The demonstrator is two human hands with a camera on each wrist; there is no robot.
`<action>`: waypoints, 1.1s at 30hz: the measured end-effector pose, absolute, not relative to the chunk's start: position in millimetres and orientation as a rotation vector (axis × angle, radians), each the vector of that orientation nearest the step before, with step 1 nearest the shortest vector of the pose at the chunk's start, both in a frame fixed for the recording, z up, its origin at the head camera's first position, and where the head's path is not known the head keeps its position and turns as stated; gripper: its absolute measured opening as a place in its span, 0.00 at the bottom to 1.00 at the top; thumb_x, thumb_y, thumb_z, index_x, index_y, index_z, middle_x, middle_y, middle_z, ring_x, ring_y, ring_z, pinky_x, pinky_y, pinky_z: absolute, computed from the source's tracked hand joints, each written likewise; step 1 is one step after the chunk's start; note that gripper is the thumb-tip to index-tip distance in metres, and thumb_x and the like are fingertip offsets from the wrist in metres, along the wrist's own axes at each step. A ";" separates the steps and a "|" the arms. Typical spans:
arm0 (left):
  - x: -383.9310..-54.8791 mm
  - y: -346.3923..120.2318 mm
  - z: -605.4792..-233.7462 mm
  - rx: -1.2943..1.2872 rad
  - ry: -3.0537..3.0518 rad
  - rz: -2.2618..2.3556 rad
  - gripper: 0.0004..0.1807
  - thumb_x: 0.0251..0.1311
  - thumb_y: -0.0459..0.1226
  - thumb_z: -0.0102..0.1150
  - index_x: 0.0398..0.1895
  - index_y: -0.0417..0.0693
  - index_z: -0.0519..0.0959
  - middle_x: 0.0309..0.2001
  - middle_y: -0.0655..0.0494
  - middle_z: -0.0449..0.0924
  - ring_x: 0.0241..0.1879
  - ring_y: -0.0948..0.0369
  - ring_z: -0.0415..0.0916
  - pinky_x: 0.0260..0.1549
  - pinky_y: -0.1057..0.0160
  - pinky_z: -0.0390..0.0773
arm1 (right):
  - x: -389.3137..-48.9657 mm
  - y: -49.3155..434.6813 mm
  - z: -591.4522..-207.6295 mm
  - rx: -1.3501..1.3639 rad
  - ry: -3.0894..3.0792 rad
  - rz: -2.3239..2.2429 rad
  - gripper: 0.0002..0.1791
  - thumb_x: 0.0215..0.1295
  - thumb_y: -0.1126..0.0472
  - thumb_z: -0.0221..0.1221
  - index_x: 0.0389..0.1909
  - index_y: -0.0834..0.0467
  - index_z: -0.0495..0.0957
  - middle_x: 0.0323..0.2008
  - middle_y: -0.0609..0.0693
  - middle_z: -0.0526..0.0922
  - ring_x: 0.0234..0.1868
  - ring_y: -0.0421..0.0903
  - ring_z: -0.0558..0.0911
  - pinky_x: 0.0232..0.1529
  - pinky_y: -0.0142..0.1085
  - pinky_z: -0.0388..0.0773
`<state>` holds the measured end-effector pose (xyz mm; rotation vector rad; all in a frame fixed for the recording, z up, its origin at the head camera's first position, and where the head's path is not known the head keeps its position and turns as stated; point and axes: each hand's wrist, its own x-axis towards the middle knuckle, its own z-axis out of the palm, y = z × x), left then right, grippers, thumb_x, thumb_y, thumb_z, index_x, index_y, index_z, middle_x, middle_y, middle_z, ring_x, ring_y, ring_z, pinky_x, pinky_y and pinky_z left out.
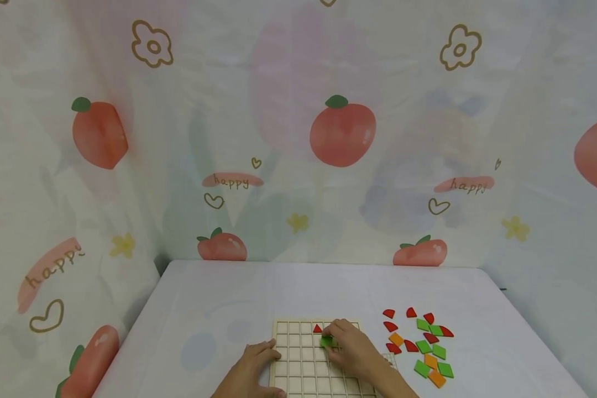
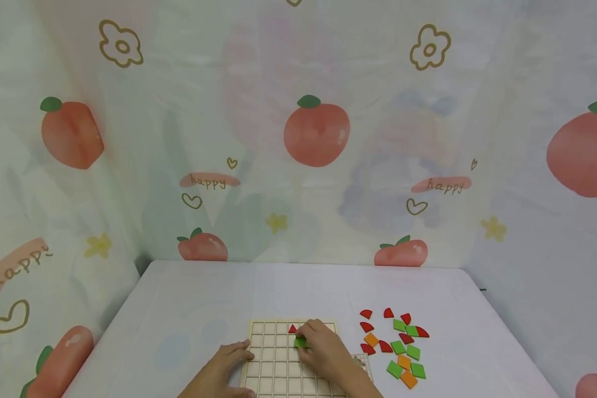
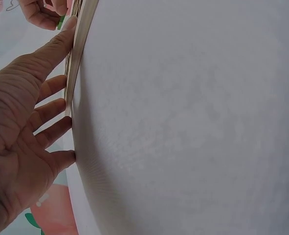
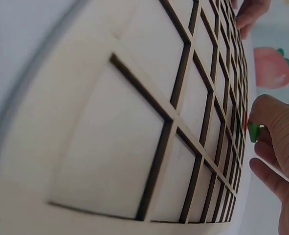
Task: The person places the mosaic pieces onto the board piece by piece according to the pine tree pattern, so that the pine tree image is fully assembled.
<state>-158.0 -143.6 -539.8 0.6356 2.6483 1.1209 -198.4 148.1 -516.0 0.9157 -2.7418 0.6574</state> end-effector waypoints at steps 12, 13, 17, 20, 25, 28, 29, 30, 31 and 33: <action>-155.1 -143.5 -540.9 0.654 2.651 1.153 0.37 0.48 0.58 0.78 0.59 0.51 0.80 0.72 0.40 0.68 0.71 0.31 0.60 0.62 0.25 0.64 | -207.5 143.2 -519.1 1.094 -2.671 0.562 0.13 0.60 0.68 0.68 0.45 0.57 0.81 0.43 0.44 0.80 0.45 0.40 0.76 0.43 0.34 0.82; -155.3 -143.2 -541.6 0.658 2.656 1.151 0.37 0.48 0.58 0.78 0.59 0.51 0.80 0.72 0.40 0.68 0.71 0.31 0.61 0.63 0.25 0.64 | -207.9 142.8 -518.8 1.093 -2.682 0.562 0.13 0.61 0.68 0.68 0.46 0.57 0.81 0.43 0.44 0.80 0.45 0.40 0.77 0.44 0.34 0.82; -155.1 -143.2 -542.9 0.664 2.668 1.139 0.37 0.48 0.59 0.77 0.58 0.51 0.80 0.72 0.40 0.69 0.71 0.33 0.62 0.64 0.25 0.62 | -208.7 140.1 -516.1 1.103 -2.716 0.559 0.12 0.63 0.67 0.67 0.46 0.56 0.81 0.44 0.44 0.81 0.47 0.41 0.78 0.47 0.35 0.82; -154.8 -143.9 -542.6 0.662 2.666 1.140 0.37 0.49 0.59 0.76 0.59 0.51 0.80 0.72 0.40 0.68 0.71 0.33 0.62 0.64 0.25 0.61 | -207.9 138.1 -515.2 1.117 -2.706 0.545 0.10 0.63 0.68 0.66 0.45 0.56 0.82 0.44 0.44 0.81 0.47 0.41 0.78 0.47 0.35 0.82; -153.8 -143.7 -540.7 0.652 2.661 1.145 0.37 0.49 0.59 0.76 0.59 0.51 0.80 0.72 0.41 0.68 0.71 0.33 0.62 0.64 0.25 0.62 | -205.9 137.3 -518.2 1.134 -2.651 0.528 0.10 0.63 0.69 0.66 0.43 0.56 0.82 0.41 0.44 0.81 0.42 0.40 0.78 0.42 0.33 0.82; -153.6 -142.9 -539.7 0.647 2.667 1.134 0.37 0.48 0.59 0.77 0.59 0.51 0.80 0.72 0.41 0.68 0.71 0.33 0.62 0.64 0.25 0.62 | -205.3 137.5 -519.8 1.132 -2.635 0.521 0.09 0.62 0.68 0.66 0.42 0.56 0.82 0.40 0.43 0.80 0.41 0.39 0.77 0.41 0.31 0.81; -153.6 -142.8 -539.6 0.647 2.668 1.132 0.37 0.48 0.59 0.77 0.58 0.51 0.80 0.72 0.41 0.68 0.71 0.33 0.62 0.64 0.25 0.62 | -205.0 137.5 -520.1 1.129 -2.637 0.524 0.09 0.62 0.69 0.66 0.42 0.56 0.82 0.39 0.43 0.80 0.41 0.39 0.77 0.41 0.31 0.81; -153.8 -142.7 -539.6 0.646 2.668 1.131 0.37 0.47 0.59 0.77 0.58 0.51 0.80 0.72 0.41 0.69 0.71 0.33 0.62 0.64 0.25 0.62 | -204.8 137.5 -520.4 1.125 -2.642 0.526 0.09 0.62 0.69 0.67 0.42 0.56 0.83 0.39 0.43 0.81 0.41 0.39 0.77 0.41 0.31 0.81; -154.0 -142.7 -539.8 0.646 2.666 1.131 0.37 0.47 0.59 0.77 0.58 0.51 0.80 0.72 0.41 0.69 0.71 0.33 0.62 0.64 0.25 0.62 | -204.5 137.6 -520.3 1.117 -2.651 0.528 0.09 0.62 0.69 0.67 0.42 0.56 0.83 0.40 0.43 0.81 0.41 0.39 0.78 0.41 0.32 0.81; -154.5 -142.9 -540.6 0.645 2.650 1.145 0.37 0.48 0.58 0.78 0.59 0.51 0.80 0.72 0.41 0.68 0.71 0.33 0.61 0.65 0.25 0.60 | -203.4 138.3 -519.6 1.100 -2.677 0.538 0.09 0.62 0.68 0.67 0.43 0.57 0.83 0.41 0.44 0.82 0.43 0.41 0.79 0.43 0.33 0.82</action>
